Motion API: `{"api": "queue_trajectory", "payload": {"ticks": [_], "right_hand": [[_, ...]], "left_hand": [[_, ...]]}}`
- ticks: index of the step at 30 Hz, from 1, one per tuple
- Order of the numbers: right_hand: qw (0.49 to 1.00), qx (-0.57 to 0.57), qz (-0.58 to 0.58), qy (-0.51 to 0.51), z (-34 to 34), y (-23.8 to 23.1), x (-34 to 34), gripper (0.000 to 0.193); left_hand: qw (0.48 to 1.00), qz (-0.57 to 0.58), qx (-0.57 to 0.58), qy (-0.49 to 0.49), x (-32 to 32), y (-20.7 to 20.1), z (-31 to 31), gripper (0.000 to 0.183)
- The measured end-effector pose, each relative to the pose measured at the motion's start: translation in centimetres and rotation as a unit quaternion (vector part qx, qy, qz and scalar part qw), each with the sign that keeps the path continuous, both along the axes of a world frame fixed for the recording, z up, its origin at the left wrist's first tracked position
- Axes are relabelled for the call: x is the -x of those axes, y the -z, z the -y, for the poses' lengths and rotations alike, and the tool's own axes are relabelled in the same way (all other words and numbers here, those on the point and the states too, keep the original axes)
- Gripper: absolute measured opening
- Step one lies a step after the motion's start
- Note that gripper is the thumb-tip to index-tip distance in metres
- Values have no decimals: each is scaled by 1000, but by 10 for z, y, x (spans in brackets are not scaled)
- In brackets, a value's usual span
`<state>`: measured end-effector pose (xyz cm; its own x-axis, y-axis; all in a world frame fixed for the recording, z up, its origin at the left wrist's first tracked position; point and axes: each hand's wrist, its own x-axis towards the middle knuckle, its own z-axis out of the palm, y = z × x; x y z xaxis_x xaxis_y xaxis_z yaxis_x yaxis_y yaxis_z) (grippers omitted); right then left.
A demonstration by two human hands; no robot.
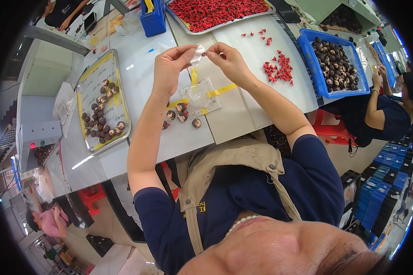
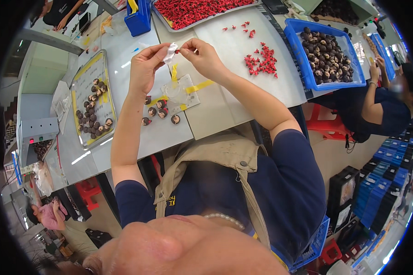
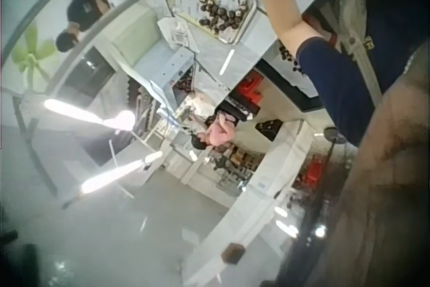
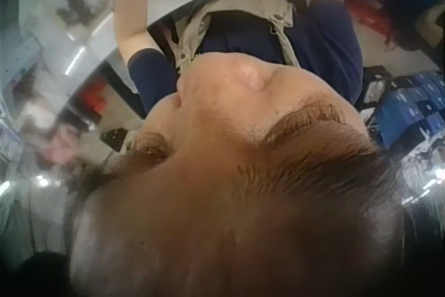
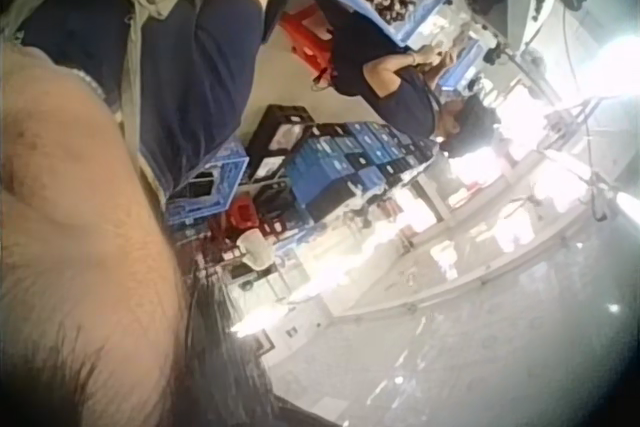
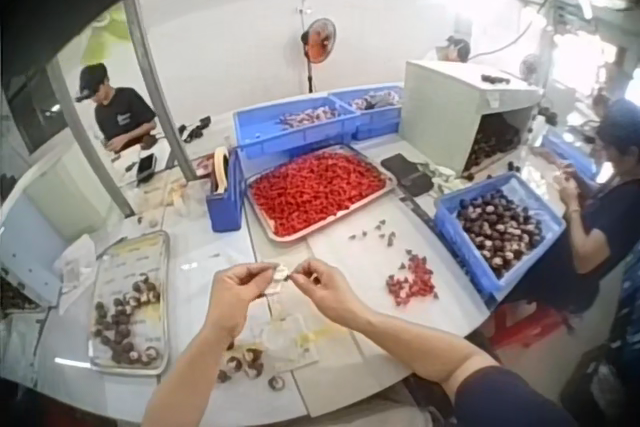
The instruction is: Assembling small decorative plastic or foam components at a factory workbench.
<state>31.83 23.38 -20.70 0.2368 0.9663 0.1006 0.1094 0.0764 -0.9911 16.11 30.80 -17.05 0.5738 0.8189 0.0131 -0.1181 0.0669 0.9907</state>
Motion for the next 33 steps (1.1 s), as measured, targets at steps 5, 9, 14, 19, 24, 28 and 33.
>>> {"api": "queue_trajectory", "payload": {"ticks": [5,9,14,19,24,28,33], "right_hand": [[1000,-8,30,6,3,1,4,17],[996,-6,-82,-30,3,2,2,16],[916,70,-376,-123,0,8,-5,14],[883,79,-439,-147,0,8,-9,12],[857,85,-478,-173,4,12,-9,13],[848,77,-488,-191,5,11,-9,15],[818,89,-530,-203,7,3,-7,16]], "left_hand": [[978,-112,-176,-17,-7,3,6,12],[958,-118,-256,-51,-10,3,11,13],[985,-7,-142,-96,-12,14,-1,13],[996,39,-33,-71,-8,10,3,16],[988,-48,-140,-42,-15,6,15,16],[996,7,-80,-33,-15,11,11,16],[999,28,6,-22,-5,17,6,22]]}}
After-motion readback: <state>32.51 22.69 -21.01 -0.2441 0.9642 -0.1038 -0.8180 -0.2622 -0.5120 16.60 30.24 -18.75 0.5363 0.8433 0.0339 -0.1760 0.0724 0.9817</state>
